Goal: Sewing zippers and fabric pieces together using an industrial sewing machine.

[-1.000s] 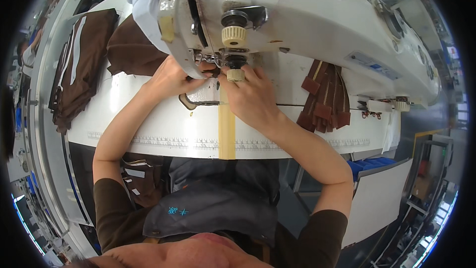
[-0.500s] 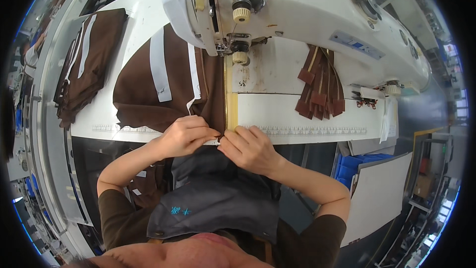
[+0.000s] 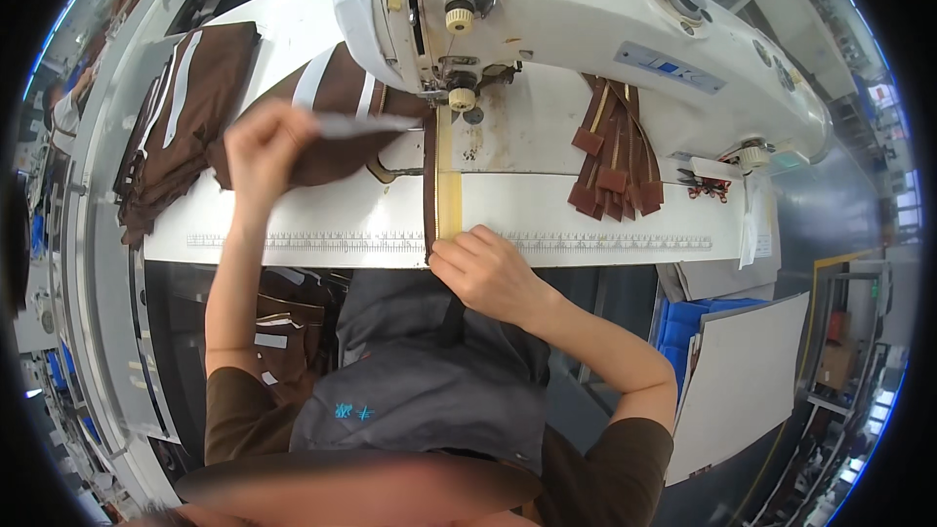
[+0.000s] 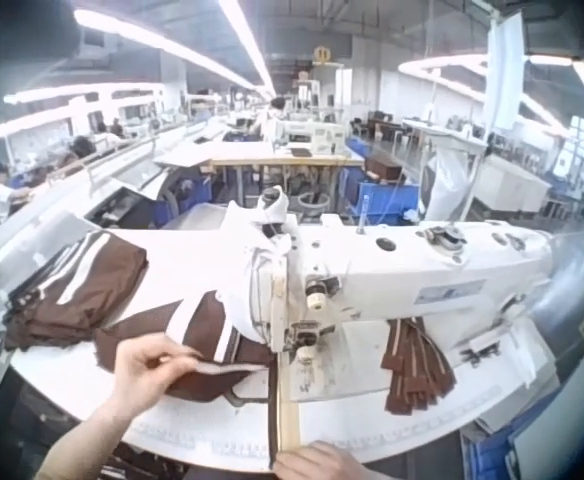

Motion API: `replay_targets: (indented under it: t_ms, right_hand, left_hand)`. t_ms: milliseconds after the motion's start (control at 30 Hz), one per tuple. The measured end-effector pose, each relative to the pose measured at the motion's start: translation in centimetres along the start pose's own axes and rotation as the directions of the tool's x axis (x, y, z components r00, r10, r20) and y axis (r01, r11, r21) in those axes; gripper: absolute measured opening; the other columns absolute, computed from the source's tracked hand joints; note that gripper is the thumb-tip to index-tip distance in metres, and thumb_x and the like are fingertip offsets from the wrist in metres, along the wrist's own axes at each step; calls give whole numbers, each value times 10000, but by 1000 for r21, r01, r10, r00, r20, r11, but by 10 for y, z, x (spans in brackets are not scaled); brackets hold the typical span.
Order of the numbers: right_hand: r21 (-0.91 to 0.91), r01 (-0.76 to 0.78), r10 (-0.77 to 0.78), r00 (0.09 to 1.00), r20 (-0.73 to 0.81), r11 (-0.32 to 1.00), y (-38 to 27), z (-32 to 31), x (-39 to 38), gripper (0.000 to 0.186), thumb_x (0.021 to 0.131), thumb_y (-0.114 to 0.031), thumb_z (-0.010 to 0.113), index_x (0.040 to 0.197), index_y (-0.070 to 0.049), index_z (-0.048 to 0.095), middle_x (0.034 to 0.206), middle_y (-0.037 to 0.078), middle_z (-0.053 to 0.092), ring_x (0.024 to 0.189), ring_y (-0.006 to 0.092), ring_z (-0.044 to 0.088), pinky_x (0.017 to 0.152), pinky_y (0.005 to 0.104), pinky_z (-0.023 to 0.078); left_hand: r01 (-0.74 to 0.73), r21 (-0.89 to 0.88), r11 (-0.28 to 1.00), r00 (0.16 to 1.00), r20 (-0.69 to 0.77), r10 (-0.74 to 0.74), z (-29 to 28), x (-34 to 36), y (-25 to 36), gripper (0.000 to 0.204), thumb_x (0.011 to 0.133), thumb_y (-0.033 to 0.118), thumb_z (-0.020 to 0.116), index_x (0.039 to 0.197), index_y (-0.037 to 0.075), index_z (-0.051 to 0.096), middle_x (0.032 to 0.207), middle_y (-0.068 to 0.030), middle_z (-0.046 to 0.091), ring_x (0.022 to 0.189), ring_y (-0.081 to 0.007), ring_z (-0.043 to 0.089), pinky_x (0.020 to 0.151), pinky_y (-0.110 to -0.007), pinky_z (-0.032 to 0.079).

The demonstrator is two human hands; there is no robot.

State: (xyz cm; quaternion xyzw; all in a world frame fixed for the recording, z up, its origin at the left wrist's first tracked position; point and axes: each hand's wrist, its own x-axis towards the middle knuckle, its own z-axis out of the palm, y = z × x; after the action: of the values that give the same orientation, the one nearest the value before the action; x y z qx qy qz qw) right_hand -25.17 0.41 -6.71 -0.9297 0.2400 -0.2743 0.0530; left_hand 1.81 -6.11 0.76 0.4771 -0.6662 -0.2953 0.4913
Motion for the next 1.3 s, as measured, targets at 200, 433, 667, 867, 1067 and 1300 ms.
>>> replay_targets:
  t_ms: [200,433,667,867,1067,1300]
  right_hand:
    - [-54,17,-18,1000,-13,998,-4,0,1,192,734,-82,653,917,-27,669,951,56,643,789,187,588,698,312,455]
    - [-87,-15,21,997,78,996,-6,-13,8,246,719,-98,655,951,-20,678,998,47,640,852,181,570,732,315,446]
    - [-207,-8,16,999,40,978,4,-10,18,204,741,-105,619,913,-15,682,968,46,642,786,167,539,693,294,428]
    - [-252,9,19,994,106,968,21,-8,30,283,721,-94,617,984,-5,670,1039,62,639,835,185,548,727,318,440]
    - [-286,20,6,996,89,958,42,-5,44,240,726,-101,618,942,-16,677,1037,60,641,834,180,555,728,315,442]
    - [-301,7,32,992,125,954,69,-4,60,225,726,-108,632,935,-43,683,1037,39,645,864,174,570,709,306,453]
  left_hand:
    - [-556,210,804,780,466,418,52,-79,-7,255,650,33,635,897,-14,674,745,-77,572,704,-236,561,644,-336,479]
    - [-596,226,770,741,524,420,60,-78,-13,260,660,27,625,909,-48,643,761,-79,541,714,-225,540,656,-324,444]
    - [-661,203,722,709,484,513,63,-59,-26,256,646,38,644,887,-50,638,732,-69,513,682,-218,521,630,-316,428]
    - [-716,212,664,671,472,572,63,-35,-40,210,645,38,643,841,-40,648,700,-61,505,651,-208,516,618,-315,426]
    - [-743,207,637,657,405,635,69,-12,-52,124,652,-4,705,748,-30,632,646,-47,468,573,-194,474,515,-319,392]
    - [-731,197,653,653,482,585,67,18,-65,173,632,38,642,794,-23,648,683,-49,496,636,-193,504,599,-306,409]
